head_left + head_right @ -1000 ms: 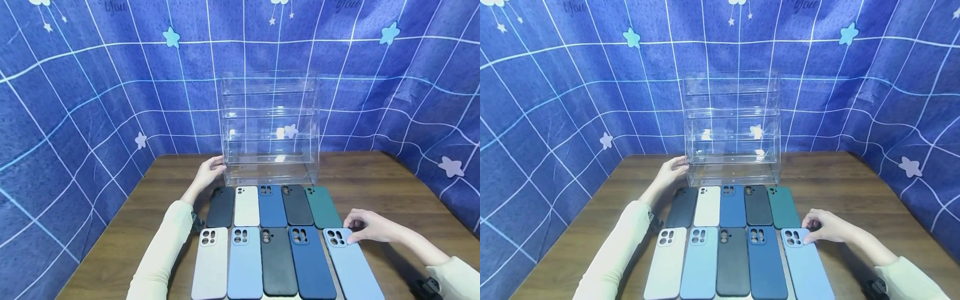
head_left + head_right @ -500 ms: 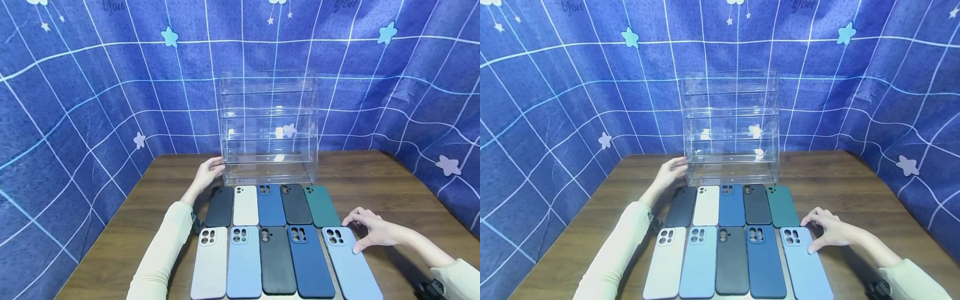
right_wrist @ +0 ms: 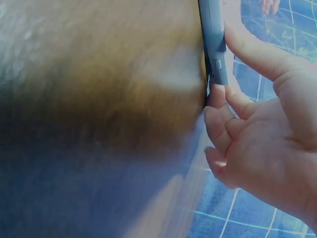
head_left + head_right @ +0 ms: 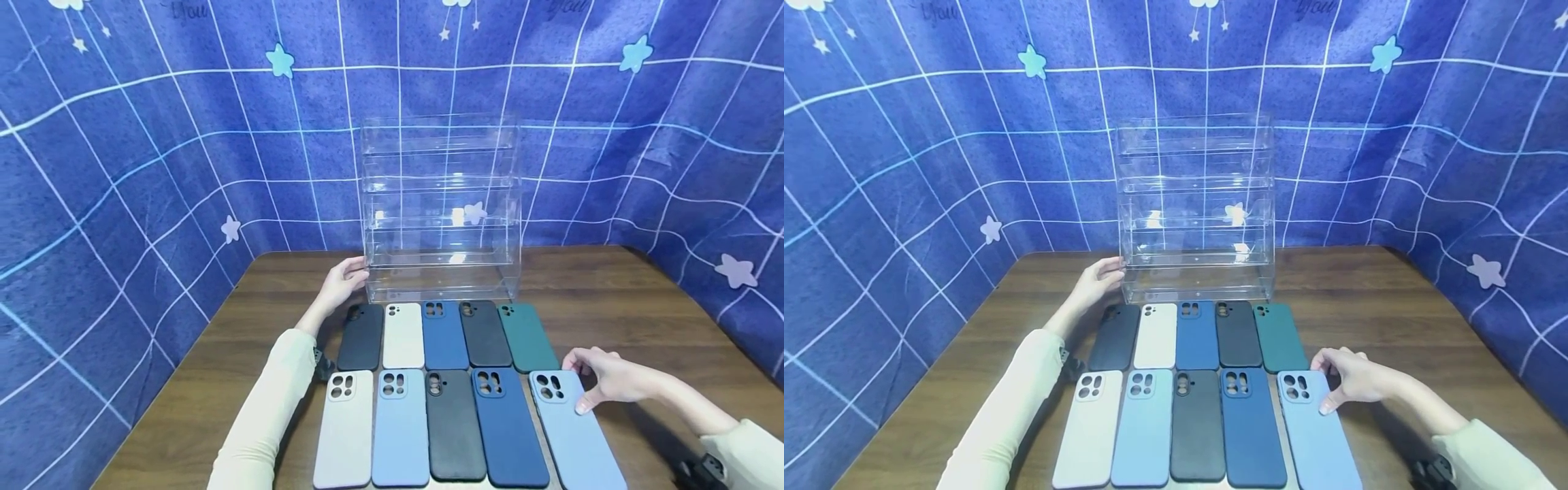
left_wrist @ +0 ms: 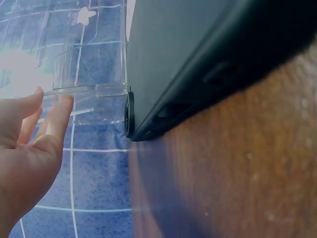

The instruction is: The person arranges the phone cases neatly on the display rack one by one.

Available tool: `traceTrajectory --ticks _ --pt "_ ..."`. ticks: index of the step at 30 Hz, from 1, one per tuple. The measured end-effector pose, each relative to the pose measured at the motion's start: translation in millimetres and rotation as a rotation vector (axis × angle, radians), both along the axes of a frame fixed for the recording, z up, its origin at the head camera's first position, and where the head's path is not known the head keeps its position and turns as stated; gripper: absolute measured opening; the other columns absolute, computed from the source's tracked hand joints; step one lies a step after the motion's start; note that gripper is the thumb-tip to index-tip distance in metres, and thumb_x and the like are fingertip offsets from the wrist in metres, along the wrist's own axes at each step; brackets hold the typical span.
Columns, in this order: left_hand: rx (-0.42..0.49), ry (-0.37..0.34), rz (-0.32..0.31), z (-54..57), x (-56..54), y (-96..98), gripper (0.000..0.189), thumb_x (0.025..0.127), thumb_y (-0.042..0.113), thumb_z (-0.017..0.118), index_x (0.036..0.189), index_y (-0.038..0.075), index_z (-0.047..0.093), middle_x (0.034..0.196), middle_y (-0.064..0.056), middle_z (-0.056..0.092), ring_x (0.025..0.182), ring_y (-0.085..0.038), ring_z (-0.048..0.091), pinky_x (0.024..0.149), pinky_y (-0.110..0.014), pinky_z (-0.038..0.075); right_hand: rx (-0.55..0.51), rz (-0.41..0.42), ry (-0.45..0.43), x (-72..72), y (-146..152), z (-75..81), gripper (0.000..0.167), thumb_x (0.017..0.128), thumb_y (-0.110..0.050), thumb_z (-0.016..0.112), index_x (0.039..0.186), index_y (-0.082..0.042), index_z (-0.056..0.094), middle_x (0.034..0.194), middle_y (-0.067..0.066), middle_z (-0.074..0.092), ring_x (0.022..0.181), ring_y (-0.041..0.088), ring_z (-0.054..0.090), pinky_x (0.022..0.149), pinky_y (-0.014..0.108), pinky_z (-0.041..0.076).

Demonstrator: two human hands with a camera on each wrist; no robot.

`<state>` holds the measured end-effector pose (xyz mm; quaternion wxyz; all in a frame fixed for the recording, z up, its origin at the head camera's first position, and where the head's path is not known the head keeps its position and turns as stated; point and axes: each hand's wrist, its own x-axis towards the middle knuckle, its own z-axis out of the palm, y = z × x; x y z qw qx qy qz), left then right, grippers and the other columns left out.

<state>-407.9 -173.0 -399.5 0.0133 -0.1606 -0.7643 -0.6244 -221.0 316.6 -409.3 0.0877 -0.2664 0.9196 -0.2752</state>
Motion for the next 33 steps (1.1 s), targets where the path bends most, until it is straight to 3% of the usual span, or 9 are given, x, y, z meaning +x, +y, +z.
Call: traceTrajectory --ticks 3,7,13,15,18,23,29,33 --pt "-0.007 -0.016 -0.010 0.3 -0.4 0.4 0.048 0.094 0.006 0.055 0.137 -0.005 0.039 0.137 -0.031 0.043 0.123 -0.043 0.047 0.096 -0.039 0.049 -0.029 0.019 -0.034 -0.3 2 -0.6 0.052 0.066 -0.033 0.082 0.104 -0.009 0.055 0.091 -0.002 0.050 0.084 0.001 0.039 0.069 0.026 0.032" --pt "-0.012 -0.034 -0.017 -1.6 -1.0 -0.9 0.049 0.094 0.006 0.055 0.138 -0.005 0.037 0.137 -0.031 0.042 0.123 -0.044 0.046 0.095 -0.038 0.050 -0.139 0.104 -0.081 -2.7 7 -2.4 0.047 0.071 -0.020 0.080 0.106 0.000 0.055 0.092 -0.001 0.053 0.082 -0.001 0.046 0.065 0.020 0.041" --pt "-0.001 -0.045 -0.007 -4.1 -2.0 -1.6 0.047 0.093 0.005 0.056 0.136 -0.004 0.040 0.136 -0.030 0.044 0.121 -0.041 0.050 0.095 -0.039 0.049 -0.353 0.263 -0.264 -11.7 12 2.5 0.039 0.078 -0.003 0.071 0.108 0.006 0.048 0.093 0.000 0.061 0.081 0.004 0.060 0.064 0.024 0.053" --pt "-0.004 -0.040 -0.004 -3.5 -1.9 -1.0 0.047 0.092 0.004 0.057 0.136 -0.004 0.041 0.135 -0.031 0.044 0.120 -0.041 0.051 0.095 -0.039 0.049 -0.396 0.273 -0.325 -14.7 12 6.9 0.039 0.080 0.000 0.069 0.110 0.007 0.045 0.096 0.000 0.062 0.082 0.006 0.061 0.064 0.026 0.055" --pt "-0.001 -0.037 -0.002 -2.5 -2.5 -0.3 0.046 0.092 0.004 0.057 0.135 -0.004 0.042 0.134 -0.031 0.045 0.120 -0.042 0.051 0.095 -0.039 0.050 -0.411 0.224 -0.370 -17.4 13 13.9 0.040 0.082 0.003 0.066 0.114 0.008 0.044 0.097 0.000 0.063 0.082 0.007 0.062 0.064 0.030 0.056" --pt "-0.008 -0.021 0.005 0.0 -2.8 0.4 0.045 0.092 0.003 0.057 0.134 -0.004 0.043 0.133 -0.030 0.047 0.118 -0.042 0.052 0.092 -0.035 0.052 -0.381 0.135 -0.340 -18.1 14 23.5 0.042 0.085 -0.002 0.064 0.117 0.013 0.042 0.094 0.002 0.064 0.076 0.009 0.063 0.061 0.035 0.057" --pt "-0.042 0.026 0.004 -0.6 -1.5 0.0 0.045 0.092 0.004 0.057 0.134 -0.007 0.042 0.131 -0.033 0.047 0.116 -0.041 0.054 0.089 -0.031 0.053 -0.455 0.164 -0.291 -22.7 12 27.6 0.033 0.090 0.002 0.056 0.119 0.010 0.044 0.094 0.002 0.065 0.080 0.011 0.065 0.063 0.037 0.058" --pt "-0.061 0.058 0.013 -2.2 -3.0 -0.5 0.045 0.092 0.005 0.057 0.133 -0.008 0.043 0.130 -0.033 0.049 0.114 -0.041 0.055 0.087 -0.029 0.054 -0.481 0.145 -0.211 -26.1 10 31.7 0.031 0.091 0.002 0.055 0.121 0.005 0.047 0.094 -0.001 0.065 0.081 0.010 0.067 0.064 0.037 0.059"
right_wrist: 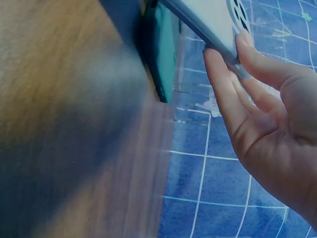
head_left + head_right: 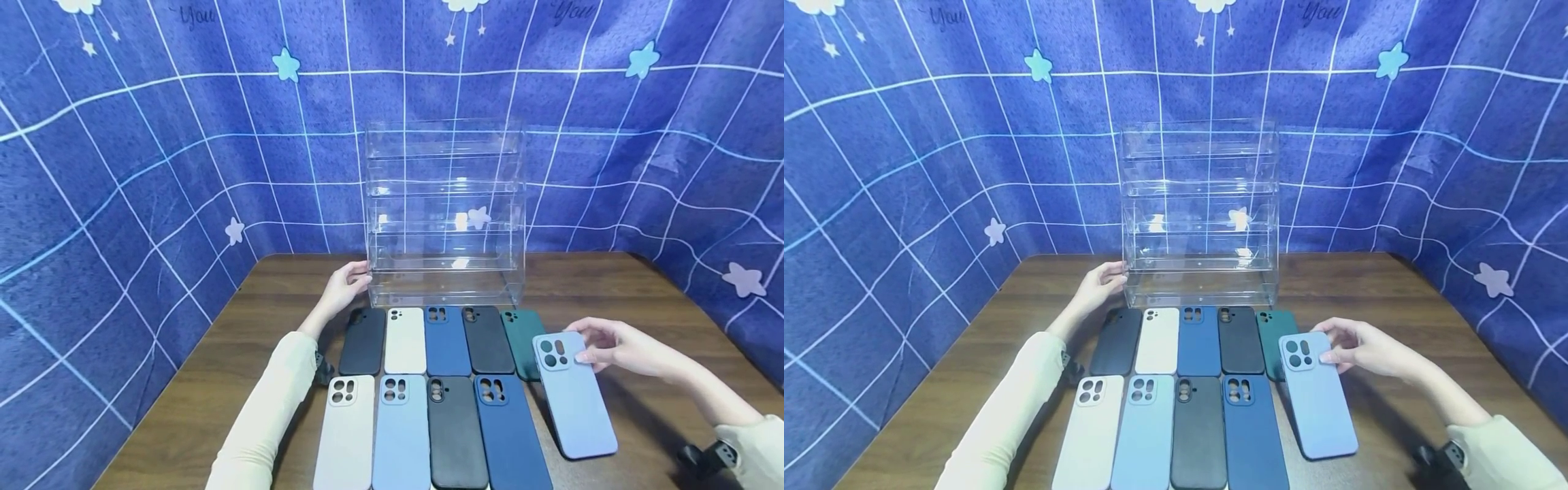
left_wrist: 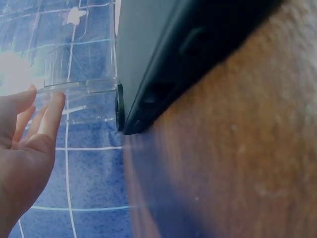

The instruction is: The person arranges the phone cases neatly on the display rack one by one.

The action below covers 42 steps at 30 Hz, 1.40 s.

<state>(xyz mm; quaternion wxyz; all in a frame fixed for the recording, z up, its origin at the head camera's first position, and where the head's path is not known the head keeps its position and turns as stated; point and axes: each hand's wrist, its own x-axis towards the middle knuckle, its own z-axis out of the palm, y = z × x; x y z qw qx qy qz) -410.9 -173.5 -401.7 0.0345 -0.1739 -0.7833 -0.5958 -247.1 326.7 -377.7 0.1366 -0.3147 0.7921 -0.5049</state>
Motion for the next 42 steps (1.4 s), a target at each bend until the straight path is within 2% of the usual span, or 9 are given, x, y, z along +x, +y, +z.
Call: traceTrajectory --ticks 5,10,15,20,23,27,33,38,42 --pt "-0.013 0.031 0.016 -1.7 -1.1 0.8 0.043 0.092 0.005 0.057 0.131 -0.009 0.045 0.127 -0.033 0.051 0.111 -0.037 0.058 0.085 -0.028 0.055 0.041 -0.104 0.052 -0.7 -5 5.5 0.033 0.092 -0.004 0.056 0.121 0.008 0.047 0.093 -0.003 0.066 0.078 0.012 0.068 0.063 0.039 0.059" --pt "-0.011 0.042 0.023 -2.3 -1.0 1.1 0.042 0.092 0.005 0.058 0.130 -0.008 0.046 0.126 -0.033 0.051 0.109 -0.034 0.060 0.085 -0.028 0.055 0.027 -0.126 0.080 -2.6 -8 10.4 0.031 0.093 -0.004 0.054 0.121 0.008 0.048 0.093 -0.005 0.066 0.078 0.012 0.068 0.062 0.039 0.058" --pt "-0.021 0.041 0.022 -1.5 -2.4 0.9 0.044 0.091 0.005 0.059 0.130 -0.009 0.046 0.127 -0.034 0.051 0.112 -0.037 0.058 0.084 -0.027 0.055 0.013 -0.172 0.107 -4.8 -8 17.0 0.030 0.093 -0.005 0.055 0.121 0.005 0.050 0.093 -0.007 0.067 0.077 0.010 0.068 0.061 0.039 0.058" --pt "-0.060 0.047 0.054 0.5 -4.5 -0.4 0.043 0.089 0.009 0.063 0.127 -0.006 0.050 0.126 -0.028 0.055 0.113 -0.036 0.058 0.082 -0.025 0.055 -0.006 -0.213 0.164 -9.2 -6 25.2 0.030 0.092 -0.002 0.056 0.121 0.002 0.051 0.090 -0.007 0.067 0.077 0.008 0.067 0.060 0.037 0.058" --pt "-0.060 0.045 0.064 3.4 -5.7 -1.3 0.044 0.088 0.013 0.065 0.127 -0.003 0.051 0.126 -0.024 0.057 0.113 -0.034 0.059 0.084 -0.025 0.055 -0.020 -0.236 0.207 -14.2 -4 32.8 0.030 0.091 0.000 0.056 0.121 0.000 0.053 0.088 -0.006 0.066 0.076 0.007 0.067 0.060 0.036 0.058" --pt "-0.069 0.071 0.061 10.4 -7.7 -1.4 0.047 0.088 0.014 0.066 0.130 0.000 0.050 0.126 -0.022 0.057 0.113 -0.034 0.059 0.089 -0.032 0.054 -0.036 -0.279 0.245 -22.5 -4 44.9 0.032 0.091 0.000 0.057 0.123 -0.002 0.054 0.088 -0.007 0.066 0.076 0.006 0.067 0.060 0.034 0.058" --pt "-0.086 0.092 0.075 19.8 -8.6 1.6 0.052 0.088 0.012 0.065 0.135 0.000 0.046 0.129 -0.022 0.056 0.115 -0.035 0.058 0.093 -0.041 0.051 -0.068 -0.357 0.240 -37.2 -6 60.2 0.034 0.091 -0.001 0.058 0.124 -0.008 0.056 0.087 -0.007 0.067 0.077 0.006 0.067 0.063 0.033 0.059" --pt "-0.075 0.072 0.091 17.6 -12.2 5.0 0.058 0.088 0.014 0.066 0.139 0.002 0.043 0.134 -0.022 0.052 0.119 -0.033 0.055 0.098 -0.039 0.047 -0.107 -0.403 0.238 -48.3 -7 72.5 0.035 0.091 -0.002 0.057 0.124 -0.013 0.057 0.087 -0.009 0.067 0.078 0.005 0.067 0.064 0.032 0.059" --pt "-0.091 0.065 0.098 14.1 -15.2 5.1 0.062 0.088 0.018 0.066 0.142 0.005 0.038 0.139 -0.020 0.047 0.123 -0.032 0.052 0.101 -0.038 0.045 -0.128 -0.428 0.277 -55.3 -8 85.5 0.034 0.092 -0.002 0.057 0.123 -0.015 0.058 0.088 -0.010 0.065 0.077 0.003 0.066 0.064 0.030 0.058"
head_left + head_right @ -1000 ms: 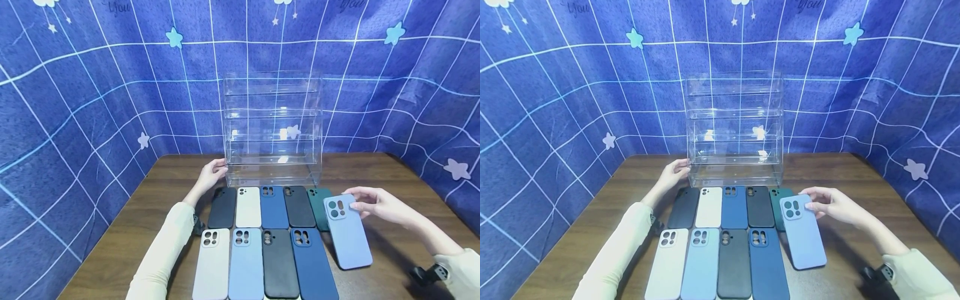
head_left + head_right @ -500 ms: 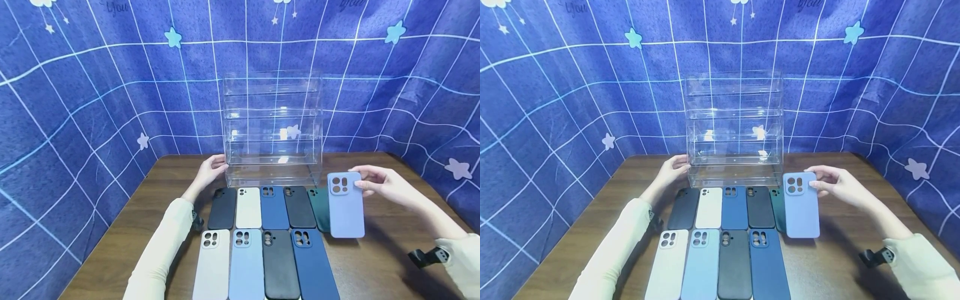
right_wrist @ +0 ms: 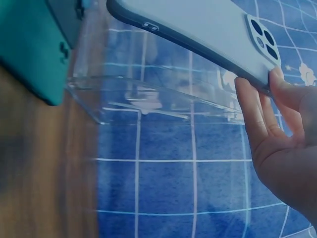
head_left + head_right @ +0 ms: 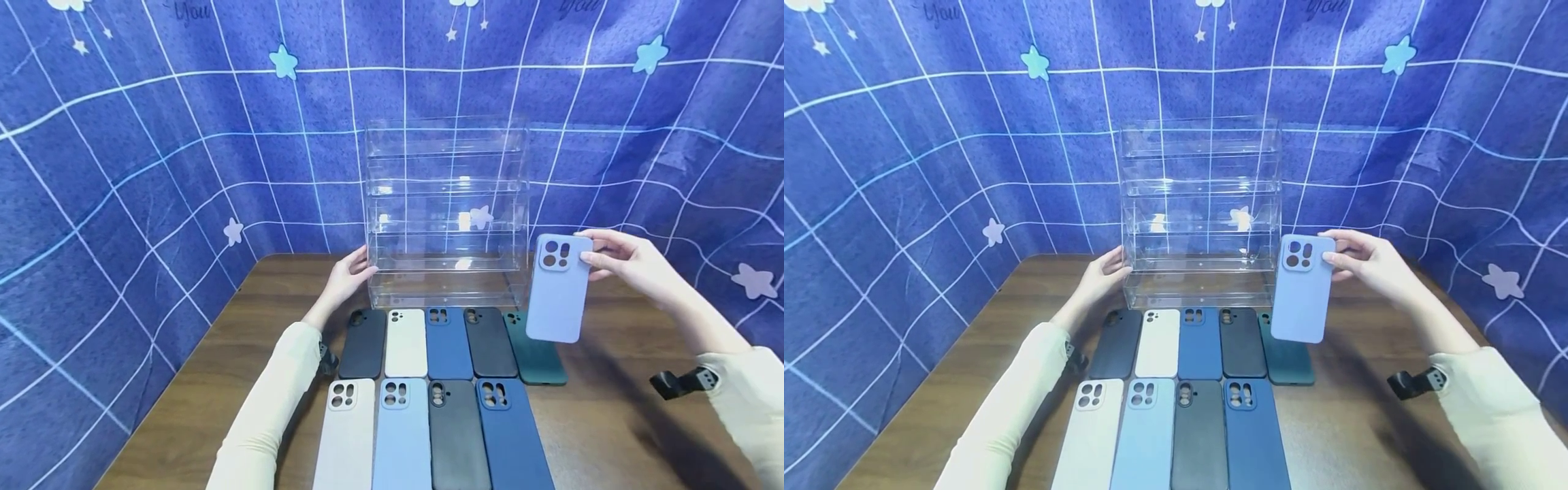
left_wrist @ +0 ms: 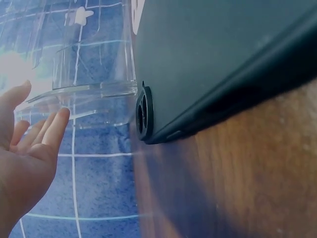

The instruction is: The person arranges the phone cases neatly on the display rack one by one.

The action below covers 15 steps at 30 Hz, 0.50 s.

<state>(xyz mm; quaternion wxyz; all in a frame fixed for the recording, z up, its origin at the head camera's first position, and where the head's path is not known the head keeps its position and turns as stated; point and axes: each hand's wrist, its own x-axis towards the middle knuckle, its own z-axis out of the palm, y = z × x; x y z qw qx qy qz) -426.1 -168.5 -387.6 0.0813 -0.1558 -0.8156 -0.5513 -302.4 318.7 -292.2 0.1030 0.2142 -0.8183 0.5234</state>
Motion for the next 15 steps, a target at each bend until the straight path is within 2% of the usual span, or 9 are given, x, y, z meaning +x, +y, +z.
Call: traceTrajectory --ticks 5,8,15 --pt "-0.003 0.010 0.007 0.9 -0.7 0.3 0.060 0.088 0.017 0.066 0.140 0.002 0.040 0.136 -0.022 0.050 0.120 -0.032 0.054 0.099 -0.039 0.046 -0.021 -0.040 0.035 -4.8 -1 18.4 0.033 0.092 -0.003 0.057 0.124 -0.011 0.057 0.089 -0.008 0.063 0.076 0.003 0.067 0.063 0.030 0.058" --pt "-0.012 0.009 0.010 2.0 -1.0 0.5 0.058 0.088 0.017 0.066 0.139 0.000 0.042 0.134 -0.023 0.051 0.119 -0.033 0.055 0.097 -0.040 0.048 -0.054 -0.050 0.052 -8.8 -1 28.7 0.034 0.091 -0.002 0.058 0.123 -0.013 0.058 0.089 -0.008 0.062 0.076 0.002 0.066 0.063 0.027 0.058" --pt "0.001 -0.014 -0.027 0.1 -3.1 -1.1 0.059 0.090 0.017 0.064 0.140 -0.001 0.039 0.134 -0.025 0.050 0.119 -0.036 0.054 0.099 -0.041 0.046 -0.237 0.036 0.085 -21.6 -3 49.5 0.032 0.089 0.004 0.058 0.116 -0.011 0.062 0.090 -0.002 0.063 0.075 0.004 0.067 0.061 0.024 0.058"
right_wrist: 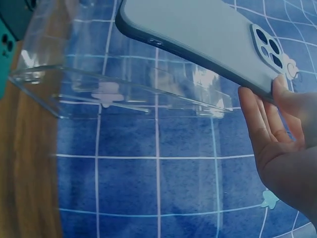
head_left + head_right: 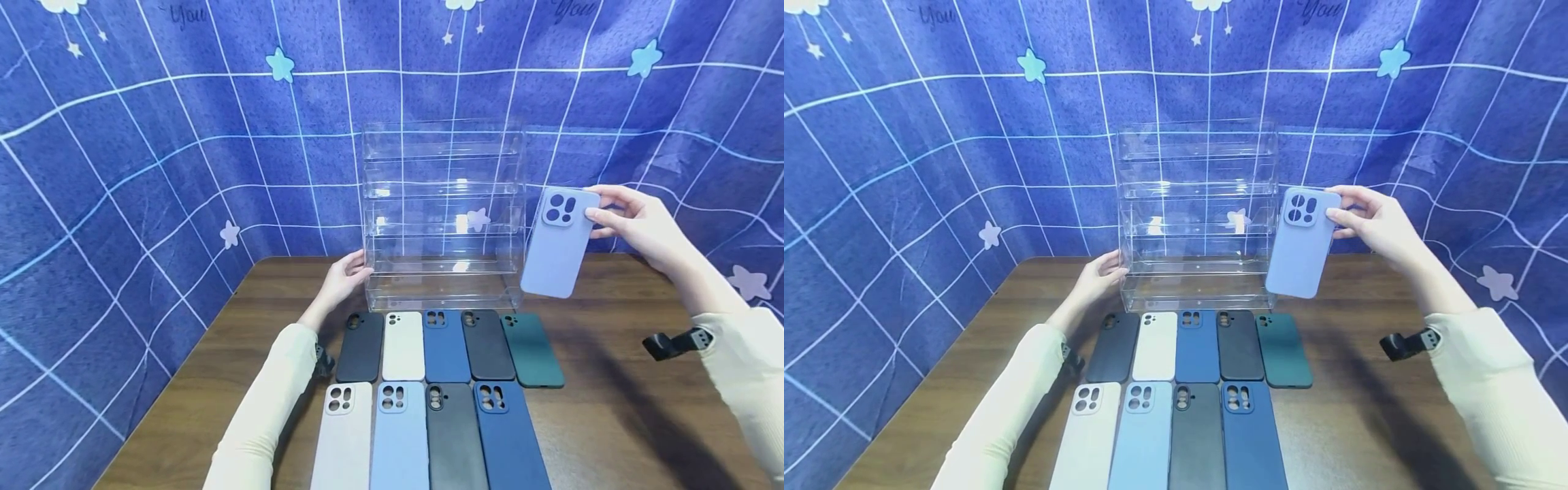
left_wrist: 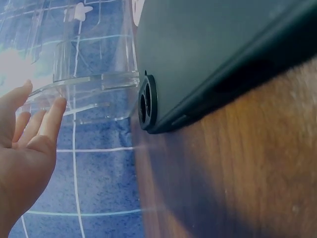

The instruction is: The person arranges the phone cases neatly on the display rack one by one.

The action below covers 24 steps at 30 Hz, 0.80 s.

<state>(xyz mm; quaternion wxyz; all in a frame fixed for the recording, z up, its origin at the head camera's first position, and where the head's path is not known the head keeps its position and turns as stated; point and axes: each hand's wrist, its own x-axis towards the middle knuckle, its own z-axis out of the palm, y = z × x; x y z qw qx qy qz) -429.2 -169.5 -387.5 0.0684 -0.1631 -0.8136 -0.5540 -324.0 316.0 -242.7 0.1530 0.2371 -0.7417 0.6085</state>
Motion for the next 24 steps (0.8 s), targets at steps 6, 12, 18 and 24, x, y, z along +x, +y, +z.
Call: traceTrajectory --ticks 6,12,18,24 --pt "0.003 -0.033 -0.022 14.2 16.1 3.5 0.057 0.091 0.010 0.061 0.139 -0.007 0.036 0.133 -0.030 0.048 0.118 -0.040 0.053 0.101 -0.044 0.044 -0.130 0.041 0.002 -10.8 -2 15.4 0.034 0.087 0.007 0.058 0.115 -0.011 0.063 0.092 -0.001 0.065 0.074 0.006 0.067 0.060 0.023 0.057" --pt "-0.002 -0.015 -0.010 4.6 1.2 0.0 0.057 0.091 0.013 0.061 0.140 -0.004 0.038 0.132 -0.027 0.051 0.119 -0.037 0.054 0.101 -0.040 0.045 -0.225 0.054 -0.016 -20.1 -9 35.7 0.029 0.085 0.008 0.060 0.109 -0.007 0.062 0.088 0.001 0.067 0.071 0.007 0.067 0.058 0.024 0.057" --pt "-0.020 -0.012 -0.005 0.1 -0.6 -2.2 0.056 0.091 0.015 0.062 0.140 -0.002 0.040 0.131 -0.025 0.053 0.116 -0.035 0.056 0.097 -0.037 0.049 -0.234 0.052 -0.024 -29.7 -15 48.0 0.027 0.084 0.008 0.062 0.107 -0.008 0.062 0.084 0.001 0.067 0.070 0.007 0.066 0.057 0.024 0.057" --pt "0.004 -0.015 -0.023 0.5 0.1 -1.6 0.055 0.091 0.013 0.062 0.138 -0.003 0.041 0.131 -0.026 0.053 0.117 -0.036 0.056 0.097 -0.038 0.049 -0.256 0.034 0.003 -43.3 -23 61.6 0.027 0.082 0.006 0.066 0.105 -0.008 0.064 0.081 0.000 0.068 0.069 0.007 0.066 0.056 0.023 0.057"
